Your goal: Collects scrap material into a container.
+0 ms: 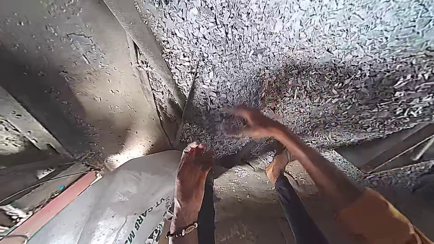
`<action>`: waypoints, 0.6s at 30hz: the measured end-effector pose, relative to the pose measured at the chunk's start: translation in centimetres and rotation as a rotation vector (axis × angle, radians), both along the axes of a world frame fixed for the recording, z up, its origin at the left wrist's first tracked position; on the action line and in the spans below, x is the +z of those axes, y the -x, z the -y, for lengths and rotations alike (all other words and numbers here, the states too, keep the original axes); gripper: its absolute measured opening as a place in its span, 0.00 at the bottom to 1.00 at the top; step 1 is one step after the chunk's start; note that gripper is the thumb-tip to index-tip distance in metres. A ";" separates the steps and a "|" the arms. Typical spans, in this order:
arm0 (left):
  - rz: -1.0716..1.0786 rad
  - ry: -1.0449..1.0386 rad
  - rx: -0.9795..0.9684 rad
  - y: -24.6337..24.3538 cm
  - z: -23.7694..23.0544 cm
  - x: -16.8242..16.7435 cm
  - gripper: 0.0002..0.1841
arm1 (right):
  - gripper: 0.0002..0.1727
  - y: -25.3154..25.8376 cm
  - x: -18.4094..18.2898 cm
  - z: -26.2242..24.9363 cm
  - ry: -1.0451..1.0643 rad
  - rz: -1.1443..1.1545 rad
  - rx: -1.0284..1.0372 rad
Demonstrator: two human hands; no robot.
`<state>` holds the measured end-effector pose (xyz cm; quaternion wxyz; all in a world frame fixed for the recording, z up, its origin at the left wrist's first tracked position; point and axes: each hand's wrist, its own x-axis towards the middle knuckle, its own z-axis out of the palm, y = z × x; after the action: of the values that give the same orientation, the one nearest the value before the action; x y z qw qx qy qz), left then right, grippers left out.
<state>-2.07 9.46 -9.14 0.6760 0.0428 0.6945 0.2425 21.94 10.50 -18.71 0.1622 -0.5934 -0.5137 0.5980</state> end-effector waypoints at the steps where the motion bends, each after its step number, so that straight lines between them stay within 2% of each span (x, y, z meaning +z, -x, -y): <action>1: -0.014 0.003 0.001 0.2 0.1 0.0 0.18 | 0.34 -1.9 0.0 -0.7 -0.060 0.104 -0.102; 2: -0.043 0.014 0.000 0.3 0.3 0.1 0.17 | 0.33 -4.2 -0.3 -1.8 -0.093 0.325 -0.210; 4: -0.086 0.037 0.013 0.6 0.6 0.0 0.16 | 0.41 -8.4 -2.3 -4.3 -0.031 0.807 -0.405; 6: -0.110 0.042 0.009 0.9 0.8 0.0 0.16 | 0.48 -10.1 -6.4 -4.8 0.067 1.053 -0.556; 7: -0.118 0.041 0.015 1.0 0.8 0.1 0.15 | 0.49 -9.1 -8.1 -4.4 0.054 1.090 -0.577; 10: -0.090 0.030 0.024 1.4 0.9 0.1 0.17 | 0.48 -2.2 -8.6 -2.9 0.064 1.012 -0.525; 13: -0.033 0.012 -0.016 1.5 1.5 -0.1 0.19 | 0.44 4.4 -6.7 -0.5 0.098 0.882 -0.464; 16: -0.054 0.006 -0.025 1.3 1.5 -0.3 0.18 | 0.40 9.0 -3.9 2.9 0.085 0.662 -0.404; 18: -0.034 -0.009 -0.007 1.3 1.6 -0.3 0.16 | 0.35 10.0 -2.4 6.1 0.047 0.433 -0.547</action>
<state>-3.40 7.90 -9.43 0.6646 0.0527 0.7047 0.2426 11.91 4.38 -21.06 0.1899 -0.8258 -0.3443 0.4043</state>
